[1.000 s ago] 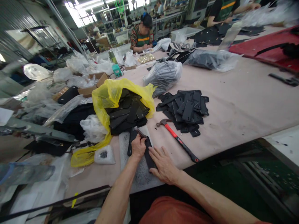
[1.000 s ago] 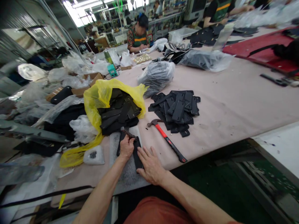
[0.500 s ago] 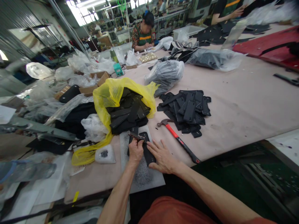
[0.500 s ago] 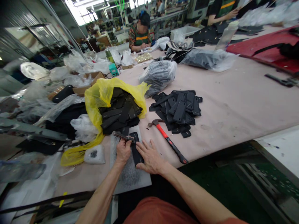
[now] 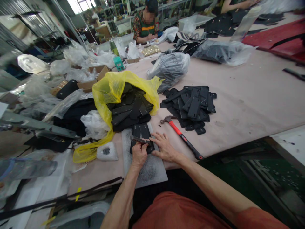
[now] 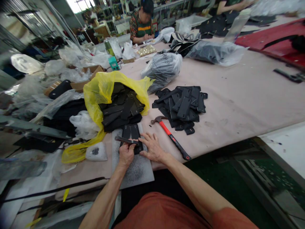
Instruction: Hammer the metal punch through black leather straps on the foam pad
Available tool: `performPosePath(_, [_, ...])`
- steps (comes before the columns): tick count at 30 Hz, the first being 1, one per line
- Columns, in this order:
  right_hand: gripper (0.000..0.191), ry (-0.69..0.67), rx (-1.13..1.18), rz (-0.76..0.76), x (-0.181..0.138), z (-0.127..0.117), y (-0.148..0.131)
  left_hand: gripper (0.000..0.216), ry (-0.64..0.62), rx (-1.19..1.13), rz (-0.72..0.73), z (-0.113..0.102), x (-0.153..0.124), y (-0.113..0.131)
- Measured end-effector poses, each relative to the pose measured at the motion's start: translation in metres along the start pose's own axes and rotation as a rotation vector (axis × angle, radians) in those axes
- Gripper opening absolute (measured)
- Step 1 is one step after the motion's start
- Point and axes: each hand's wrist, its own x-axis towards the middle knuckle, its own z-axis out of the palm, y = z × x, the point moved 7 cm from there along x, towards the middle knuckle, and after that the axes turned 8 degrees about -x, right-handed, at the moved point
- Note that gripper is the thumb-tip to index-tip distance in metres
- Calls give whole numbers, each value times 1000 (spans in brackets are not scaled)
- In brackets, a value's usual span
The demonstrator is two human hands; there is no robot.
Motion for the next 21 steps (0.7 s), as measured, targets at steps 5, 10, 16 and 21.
performPosePath(5, [71,8,-15,34,1,1,0,21,-42,-3,25,-1,-8,2])
performPosePath(10, [71,19,-20,38,1,4,4,21,-40,21,31,-2,-13,0])
performPosePath(16, [73,23,-12,43,0,4,5,21,-56,50,38,0,-13,0])
performPosePath(21, [73,13,-7,47,0,3,4,22,-72,116,103,4,-14,2])
